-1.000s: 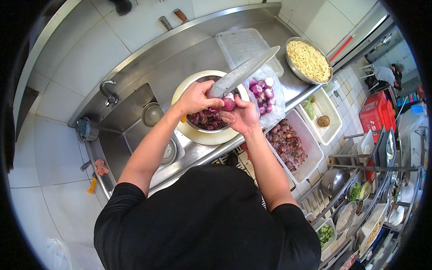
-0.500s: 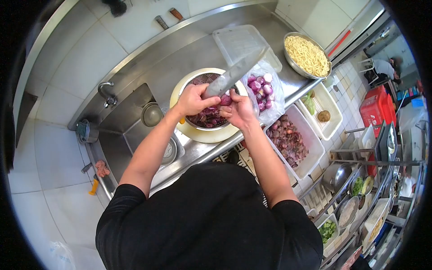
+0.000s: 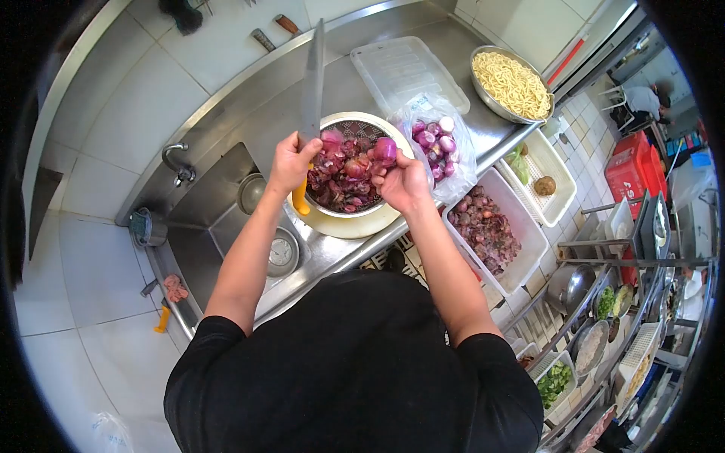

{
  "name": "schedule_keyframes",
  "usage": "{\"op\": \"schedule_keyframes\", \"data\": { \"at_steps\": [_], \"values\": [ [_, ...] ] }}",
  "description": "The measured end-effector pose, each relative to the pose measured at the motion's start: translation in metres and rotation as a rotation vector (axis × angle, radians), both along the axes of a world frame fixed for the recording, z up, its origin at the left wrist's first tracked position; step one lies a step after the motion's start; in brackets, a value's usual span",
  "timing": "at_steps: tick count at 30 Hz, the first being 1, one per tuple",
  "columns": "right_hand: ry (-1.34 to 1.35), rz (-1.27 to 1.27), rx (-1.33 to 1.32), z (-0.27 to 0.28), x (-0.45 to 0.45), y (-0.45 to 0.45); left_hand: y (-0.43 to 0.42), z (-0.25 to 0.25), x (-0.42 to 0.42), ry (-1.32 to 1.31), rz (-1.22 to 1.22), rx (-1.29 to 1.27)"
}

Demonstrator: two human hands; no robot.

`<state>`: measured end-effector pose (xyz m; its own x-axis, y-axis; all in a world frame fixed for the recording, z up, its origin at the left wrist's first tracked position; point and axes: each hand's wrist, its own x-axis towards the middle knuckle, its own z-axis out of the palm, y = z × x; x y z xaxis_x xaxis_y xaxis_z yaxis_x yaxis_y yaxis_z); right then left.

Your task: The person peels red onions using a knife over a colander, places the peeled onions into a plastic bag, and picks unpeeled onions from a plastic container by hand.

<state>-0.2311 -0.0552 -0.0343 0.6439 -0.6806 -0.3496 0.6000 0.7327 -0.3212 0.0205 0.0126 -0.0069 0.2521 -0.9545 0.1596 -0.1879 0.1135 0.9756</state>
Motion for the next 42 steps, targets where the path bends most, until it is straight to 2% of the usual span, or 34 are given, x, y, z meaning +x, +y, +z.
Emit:
{"op": "schedule_keyframes", "data": {
  "at_steps": [3,6,10,11,14,15,18,19,22,23,27,30,31,34,37,42],
  "values": [
    [0.019,-0.002,-0.019,0.02,-0.001,0.006,0.004,0.02,-0.011,-0.203,0.151,0.094],
    [-0.084,0.075,-0.061,0.024,-0.003,0.011,-0.001,0.015,-0.007,-0.537,0.081,0.239],
    [-0.372,0.261,-0.128,0.007,0.002,0.009,-0.002,0.011,-0.026,-0.317,-0.057,0.084],
    [-0.324,0.247,-0.143,0.0,0.003,0.009,-0.002,0.009,-0.028,-0.378,-0.101,0.048],
    [-0.23,0.196,-0.19,0.014,0.01,0.017,-0.005,0.011,-0.03,-0.105,-0.206,0.08],
    [-0.294,0.243,-0.209,0.012,0.009,0.015,-0.003,0.022,-0.033,-0.193,-0.152,0.077],
    [-0.288,0.221,-0.201,0.009,0.008,0.012,-0.012,0.012,-0.032,-0.301,0.028,0.095],
    [-0.231,0.213,-0.17,0.015,0.006,0.013,-0.013,0.016,-0.027,-0.351,0.074,0.172],
    [-0.282,0.217,-0.158,0.015,0.006,0.012,-0.005,0.03,-0.024,-0.716,0.2,0.22],
    [-0.291,0.223,-0.168,0.013,0.006,0.011,-0.007,0.025,-0.021,-0.658,0.19,0.266],
    [-0.263,0.234,-0.194,0.01,0.007,0.011,-0.001,0.032,-0.029,-0.235,-0.063,0.085],
    [-0.219,0.245,-0.185,0.008,0.008,0.013,0.002,0.036,-0.033,-0.338,-0.185,0.099],
    [-0.208,0.249,-0.181,0.006,0.009,0.012,0.002,0.035,-0.038,-0.299,-0.18,-0.007],
    [-0.162,0.229,-0.182,-0.002,0.008,0.01,-0.002,0.035,-0.035,-0.448,-0.207,0.041],
    [-0.226,0.263,-0.234,0.004,0.008,0.011,-0.003,0.028,-0.036,-0.427,-0.202,0.007],
    [-0.149,0.212,-0.293,0.005,0.007,0.011,0.0,0.025,-0.041,-0.364,-0.185,0.063]
  ]
}}
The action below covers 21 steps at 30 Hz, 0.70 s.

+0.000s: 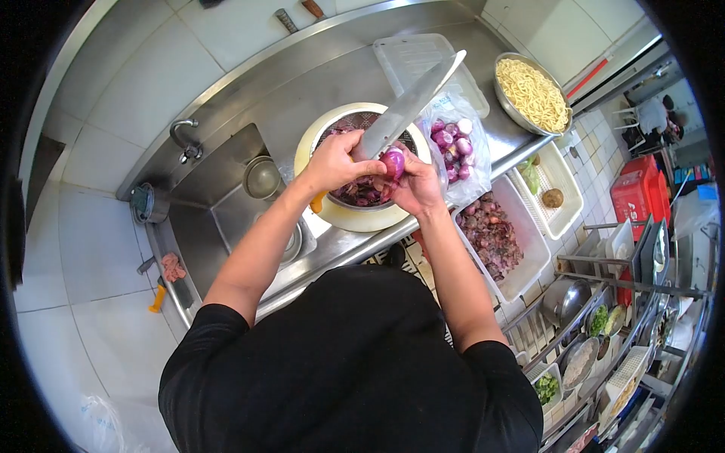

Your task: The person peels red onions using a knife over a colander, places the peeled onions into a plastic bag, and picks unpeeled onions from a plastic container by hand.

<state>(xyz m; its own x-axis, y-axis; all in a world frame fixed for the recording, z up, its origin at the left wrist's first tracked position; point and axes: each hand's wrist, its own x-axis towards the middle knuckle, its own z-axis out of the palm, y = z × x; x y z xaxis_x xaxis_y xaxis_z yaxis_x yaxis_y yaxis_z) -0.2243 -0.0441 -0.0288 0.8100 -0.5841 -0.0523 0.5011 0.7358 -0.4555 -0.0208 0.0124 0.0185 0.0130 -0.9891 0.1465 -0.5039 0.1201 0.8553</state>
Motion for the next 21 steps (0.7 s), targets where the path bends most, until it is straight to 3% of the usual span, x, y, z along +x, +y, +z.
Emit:
{"op": "schedule_keyframes", "data": {
  "at_steps": [10,13,16,21],
  "values": [
    [-0.03,-0.042,-0.16,0.003,-0.004,-0.004,0.009,0.003,-0.012,0.149,0.015,0.023],
    [-0.005,-0.066,-0.166,0.001,-0.006,-0.003,0.014,0.011,-0.012,0.163,-0.025,0.142],
    [0.12,-0.189,-0.062,0.013,-0.002,0.008,0.017,0.015,-0.004,-0.03,-0.162,-0.04],
    [-0.119,-0.042,-0.062,0.003,-0.003,0.001,0.014,0.0,0.008,0.087,-0.038,-0.04]
  ]
}}
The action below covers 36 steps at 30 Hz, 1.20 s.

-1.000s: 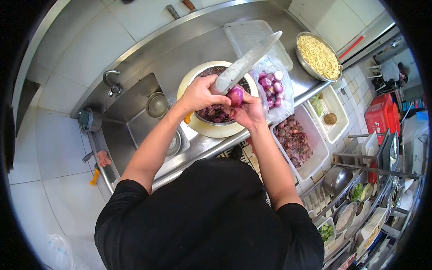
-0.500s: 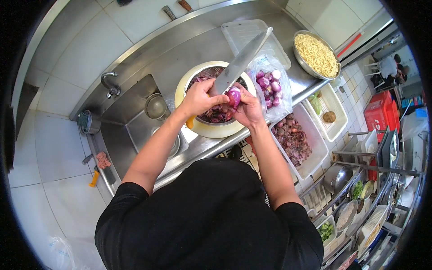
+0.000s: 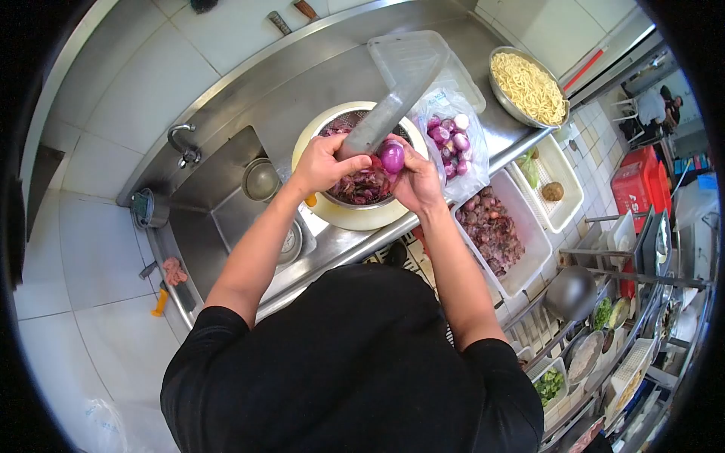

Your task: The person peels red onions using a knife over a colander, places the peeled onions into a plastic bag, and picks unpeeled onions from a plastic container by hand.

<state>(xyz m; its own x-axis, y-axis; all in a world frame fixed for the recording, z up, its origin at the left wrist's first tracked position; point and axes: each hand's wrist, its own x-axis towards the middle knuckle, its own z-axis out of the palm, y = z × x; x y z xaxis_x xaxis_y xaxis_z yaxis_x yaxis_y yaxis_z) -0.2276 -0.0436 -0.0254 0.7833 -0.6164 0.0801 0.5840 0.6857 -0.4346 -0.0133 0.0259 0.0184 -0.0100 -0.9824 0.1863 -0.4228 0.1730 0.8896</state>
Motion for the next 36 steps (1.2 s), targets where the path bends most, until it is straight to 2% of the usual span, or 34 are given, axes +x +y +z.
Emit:
{"op": "schedule_keyframes", "data": {
  "at_steps": [1,4,8,10,12,15,18,20,22,25,28,36],
  "values": [
    [-0.079,0.062,0.0,-0.002,0.0,-0.003,-0.001,0.002,0.001,-0.007,0.022,-0.007],
    [-0.087,0.05,0.131,-0.003,-0.001,-0.007,0.0,-0.006,0.001,0.158,0.022,0.026],
    [0.169,-0.188,0.166,0.014,0.006,0.0,0.005,-0.003,0.01,0.379,0.02,0.092],
    [0.312,-0.261,0.184,0.028,0.007,0.007,0.003,-0.008,0.019,0.359,0.113,0.1],
    [0.376,-0.292,0.183,0.02,0.004,0.003,0.0,-0.011,0.027,0.355,0.189,0.04],
    [0.358,-0.253,0.141,0.01,-0.001,-0.001,-0.004,-0.007,0.03,0.158,0.329,0.096],
    [0.313,-0.181,0.104,0.01,0.002,0.002,-0.004,-0.012,0.03,-0.094,0.266,0.115],
    [0.339,-0.127,0.083,0.017,0.007,0.007,-0.003,-0.017,0.02,0.0,0.217,0.122],
    [0.417,-0.206,0.05,0.016,0.018,0.012,-0.006,-0.023,0.002,0.172,0.184,0.065],
    [0.537,-0.363,0.064,0.005,0.027,0.014,-0.008,-0.02,-0.003,0.172,0.19,0.133],
    [0.633,-0.459,0.073,-0.005,0.024,0.008,-0.012,-0.031,0.007,0.237,0.185,0.098],
    [0.483,-0.492,0.124,-0.033,-0.039,-0.021,-0.017,-0.043,0.051,-0.213,0.39,0.136]
  ]
}}
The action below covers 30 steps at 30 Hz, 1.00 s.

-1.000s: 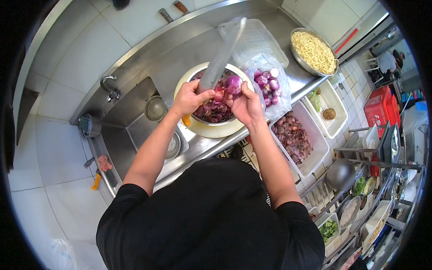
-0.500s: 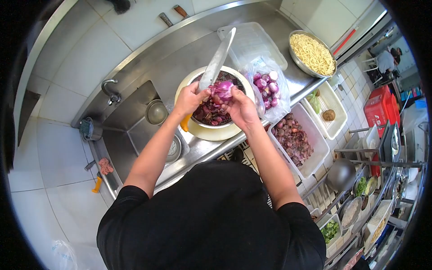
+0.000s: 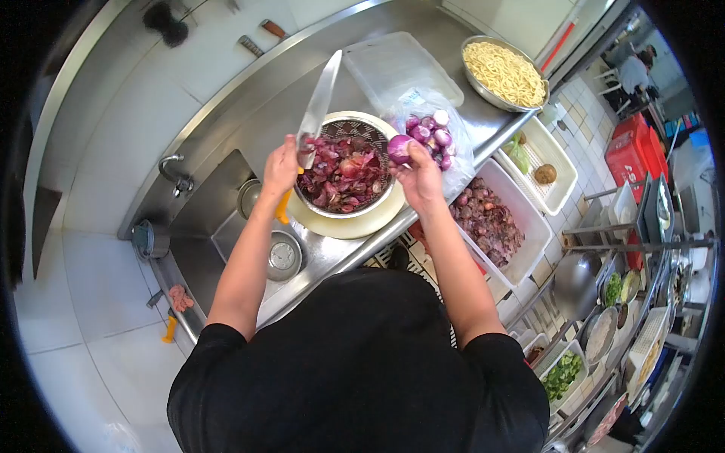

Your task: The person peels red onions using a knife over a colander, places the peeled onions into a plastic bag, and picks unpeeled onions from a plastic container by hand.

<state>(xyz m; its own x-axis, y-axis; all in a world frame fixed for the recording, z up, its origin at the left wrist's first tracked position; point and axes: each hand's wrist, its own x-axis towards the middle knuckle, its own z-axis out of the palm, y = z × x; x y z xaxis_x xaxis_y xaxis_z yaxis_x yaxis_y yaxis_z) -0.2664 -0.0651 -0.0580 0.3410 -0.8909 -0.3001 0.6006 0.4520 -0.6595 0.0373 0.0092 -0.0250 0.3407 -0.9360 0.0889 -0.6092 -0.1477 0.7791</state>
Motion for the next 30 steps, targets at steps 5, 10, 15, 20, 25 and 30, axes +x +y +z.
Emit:
{"op": "schedule_keyframes", "data": {
  "at_steps": [5,10,15,20,25,30],
  "values": [
    [0.184,-0.365,0.018,-0.019,-0.079,-0.036,-0.003,-0.016,0.001,-0.114,0.112,0.076],
    [0.385,-0.566,-0.007,-0.026,-0.102,-0.073,-0.005,-0.002,-0.019,-0.243,0.134,0.11],
    [0.756,-0.232,-0.242,-0.06,-0.101,-0.119,-0.01,-0.006,-0.032,-0.146,0.148,0.096],
    [1.097,0.188,-0.246,-0.109,-0.127,-0.157,-0.007,-0.001,-0.036,-0.172,0.169,0.131],
    [1.603,0.16,-0.452,-0.064,-0.12,-0.151,-0.003,-0.001,-0.029,-0.126,0.227,0.083],
    [1.701,0.186,-0.673,-0.104,-0.102,-0.138,-0.007,-0.007,-0.026,-0.209,0.257,0.143]
  ]
}}
